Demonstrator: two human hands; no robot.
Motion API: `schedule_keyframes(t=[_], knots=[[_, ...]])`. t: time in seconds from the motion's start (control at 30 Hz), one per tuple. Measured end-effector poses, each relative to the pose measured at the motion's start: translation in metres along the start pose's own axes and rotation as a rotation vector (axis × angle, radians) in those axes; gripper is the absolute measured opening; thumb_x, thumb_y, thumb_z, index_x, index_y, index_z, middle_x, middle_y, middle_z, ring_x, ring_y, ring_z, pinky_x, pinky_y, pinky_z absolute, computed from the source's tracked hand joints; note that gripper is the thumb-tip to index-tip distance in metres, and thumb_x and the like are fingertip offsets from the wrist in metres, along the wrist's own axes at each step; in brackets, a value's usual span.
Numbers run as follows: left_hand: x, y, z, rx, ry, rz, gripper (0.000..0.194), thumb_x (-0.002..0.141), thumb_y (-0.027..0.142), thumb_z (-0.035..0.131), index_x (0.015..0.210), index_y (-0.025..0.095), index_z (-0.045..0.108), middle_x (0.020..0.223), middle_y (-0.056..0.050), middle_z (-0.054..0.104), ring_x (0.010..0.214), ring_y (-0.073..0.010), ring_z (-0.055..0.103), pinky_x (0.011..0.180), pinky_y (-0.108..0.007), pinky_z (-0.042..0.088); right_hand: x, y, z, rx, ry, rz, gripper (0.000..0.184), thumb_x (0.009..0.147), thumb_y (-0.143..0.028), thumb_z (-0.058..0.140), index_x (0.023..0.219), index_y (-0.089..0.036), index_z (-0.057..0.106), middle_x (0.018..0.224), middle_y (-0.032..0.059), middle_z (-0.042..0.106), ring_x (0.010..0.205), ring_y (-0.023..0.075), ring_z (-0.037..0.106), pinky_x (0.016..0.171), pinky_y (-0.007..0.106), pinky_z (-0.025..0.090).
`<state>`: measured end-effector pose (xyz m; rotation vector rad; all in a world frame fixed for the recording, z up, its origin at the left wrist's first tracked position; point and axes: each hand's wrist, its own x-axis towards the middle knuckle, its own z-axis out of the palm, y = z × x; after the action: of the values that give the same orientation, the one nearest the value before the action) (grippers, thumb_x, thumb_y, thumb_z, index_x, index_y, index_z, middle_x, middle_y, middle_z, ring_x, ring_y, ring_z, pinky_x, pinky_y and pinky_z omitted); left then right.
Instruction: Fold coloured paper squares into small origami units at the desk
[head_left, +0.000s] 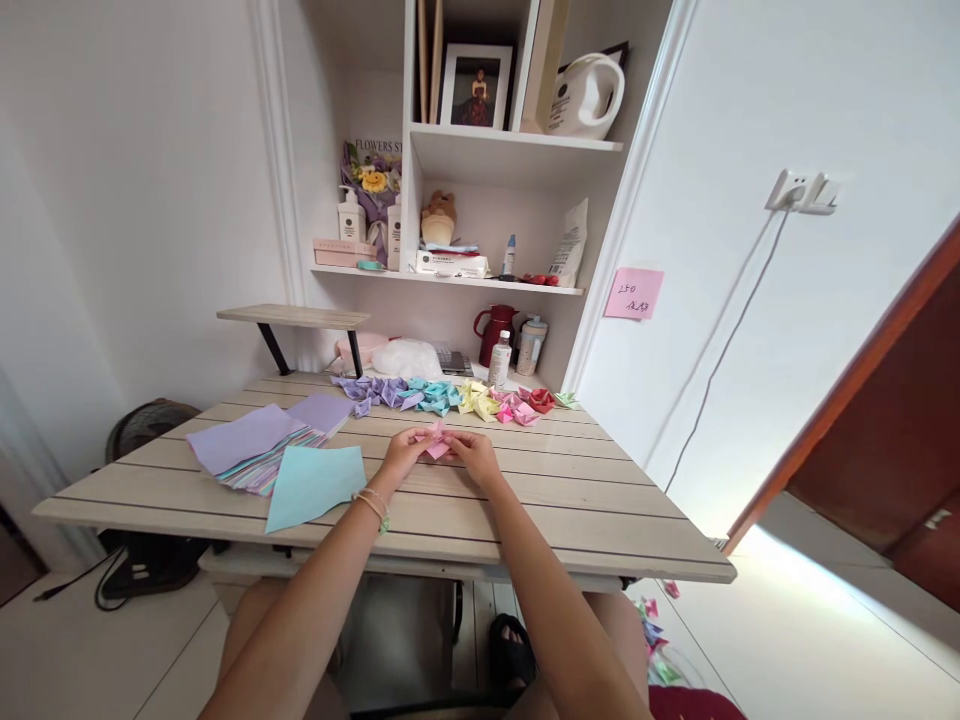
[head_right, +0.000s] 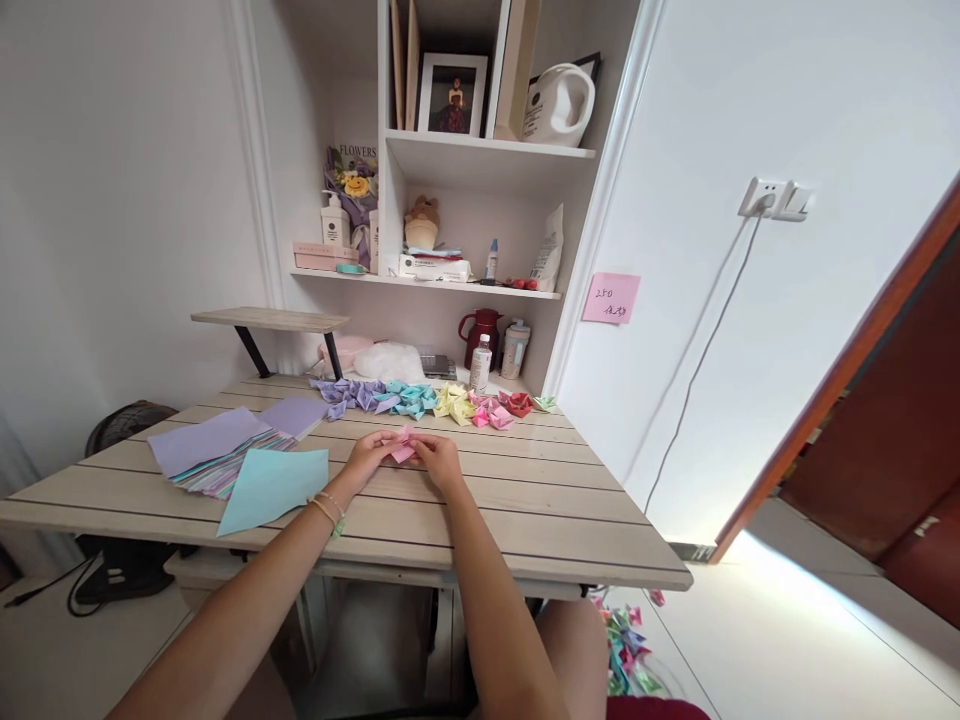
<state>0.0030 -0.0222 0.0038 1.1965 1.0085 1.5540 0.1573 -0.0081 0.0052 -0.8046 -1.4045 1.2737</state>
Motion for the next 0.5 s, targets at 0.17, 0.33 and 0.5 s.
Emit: schedule_keyframes(t=[0.17, 0.33, 0.5], knots=[[-0.001, 0.000, 0.000, 0.000, -0.105, -0.045, 0.045, 0.054, 0.034, 0.081, 0.091, 0.011, 0.069, 0.093, -0.011, 0.071, 0.084, -0.0206, 0.065, 0.079, -0.031, 0.049, 0.004, 0.003, -0.007, -0.037, 0.093, -0.061, 0.039, 0.060, -0.052, 0.071, 0.075, -0.015, 0.071, 0.073, 0.0057, 0.069, 0.072, 0.0192, 0.062, 0.066, 0.030, 0.051], [-0.001, -0.001, 0.000, 0.028, -0.166, -0.055, 0.059, 0.046, 0.023, 0.085, 0.101, 0.013, 0.066, 0.101, -0.011, 0.069, 0.095, -0.0232, 0.063, 0.088, -0.035, 0.047, 0.008, 0.012, -0.009, 0.062, 0.122, -0.020, 0.042, 0.055, -0.051, 0.075, 0.072, -0.013, 0.069, 0.070, 0.0062, 0.067, 0.065, 0.0174, 0.060, 0.060, 0.028, 0.048], [-0.005, -0.001, 0.003, 0.007, -0.269, -0.100, 0.067, 0.042, 0.017, 0.086, 0.105, 0.013, 0.064, 0.094, -0.009, 0.071, 0.087, -0.0216, 0.065, 0.084, -0.036, 0.049, 0.011, 0.019, -0.012, 0.036, 0.177, 0.000, 0.041, 0.060, -0.052, 0.071, 0.074, -0.013, 0.069, 0.071, 0.0058, 0.066, 0.064, 0.0156, 0.059, 0.058, 0.026, 0.046]])
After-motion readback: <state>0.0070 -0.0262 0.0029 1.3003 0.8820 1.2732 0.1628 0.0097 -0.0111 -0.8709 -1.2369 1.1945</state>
